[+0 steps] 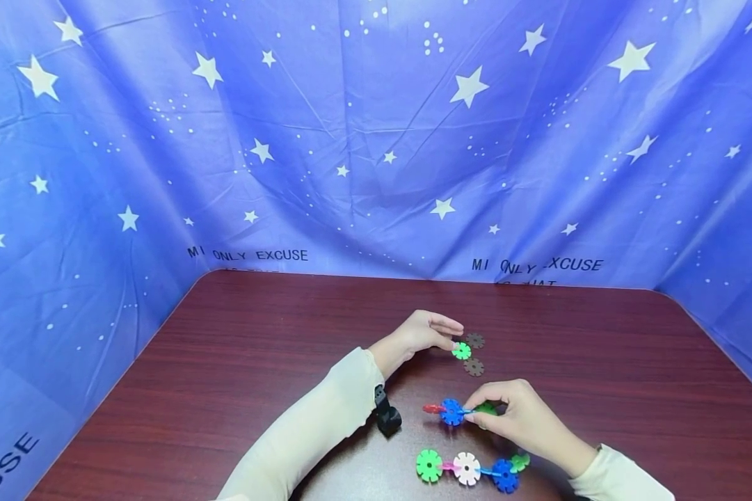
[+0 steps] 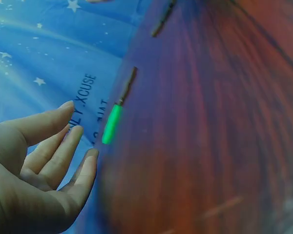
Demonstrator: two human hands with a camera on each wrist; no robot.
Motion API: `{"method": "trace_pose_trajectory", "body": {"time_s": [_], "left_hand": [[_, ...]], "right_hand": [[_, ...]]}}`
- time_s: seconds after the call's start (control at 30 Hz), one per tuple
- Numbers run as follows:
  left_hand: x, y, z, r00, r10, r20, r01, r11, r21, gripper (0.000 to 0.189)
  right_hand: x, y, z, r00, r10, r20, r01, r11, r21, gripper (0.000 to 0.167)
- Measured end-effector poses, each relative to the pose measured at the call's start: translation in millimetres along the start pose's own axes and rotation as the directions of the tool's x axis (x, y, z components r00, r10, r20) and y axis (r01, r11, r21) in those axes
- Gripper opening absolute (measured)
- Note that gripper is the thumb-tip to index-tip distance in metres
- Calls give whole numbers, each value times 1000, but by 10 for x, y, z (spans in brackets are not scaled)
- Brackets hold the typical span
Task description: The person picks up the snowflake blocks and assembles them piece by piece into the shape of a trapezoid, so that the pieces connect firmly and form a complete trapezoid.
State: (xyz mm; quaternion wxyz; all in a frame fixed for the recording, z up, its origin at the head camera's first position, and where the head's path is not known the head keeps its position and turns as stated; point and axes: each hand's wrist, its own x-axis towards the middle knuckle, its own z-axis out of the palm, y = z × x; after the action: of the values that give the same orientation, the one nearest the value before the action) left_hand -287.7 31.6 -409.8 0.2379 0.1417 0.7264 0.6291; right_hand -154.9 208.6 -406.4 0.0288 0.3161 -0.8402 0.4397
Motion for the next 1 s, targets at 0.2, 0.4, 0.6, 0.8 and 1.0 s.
{"method": "trace_pose_trajectory", "body": {"time_s": [0.2,0.4,0.6,0.8,1.0], "left_hand": [[63,-60,33,1000,8,22,-10,995,99,37],[74,-39,79,999,52,6,-51,947,318,37],[67,-29,116,995,102,-15,-83,878,472,31],[74,-36,126,992,125,6,-110,846,522,27],[51,-58,118,992,126,5,-112,864,491,25]], "right_hand": [[-7,-10,-4,1000,0,-2,0,1000,-3,16],[3,-33,-6,1000,-10,-4,10,1000,-6,16],[11,-7,-1,1000,-24,4,24,1000,-1,16],[8,11,5,1000,-23,7,23,1000,-3,15],[4,7,-1,1000,-8,1,8,1000,15,14]]}}
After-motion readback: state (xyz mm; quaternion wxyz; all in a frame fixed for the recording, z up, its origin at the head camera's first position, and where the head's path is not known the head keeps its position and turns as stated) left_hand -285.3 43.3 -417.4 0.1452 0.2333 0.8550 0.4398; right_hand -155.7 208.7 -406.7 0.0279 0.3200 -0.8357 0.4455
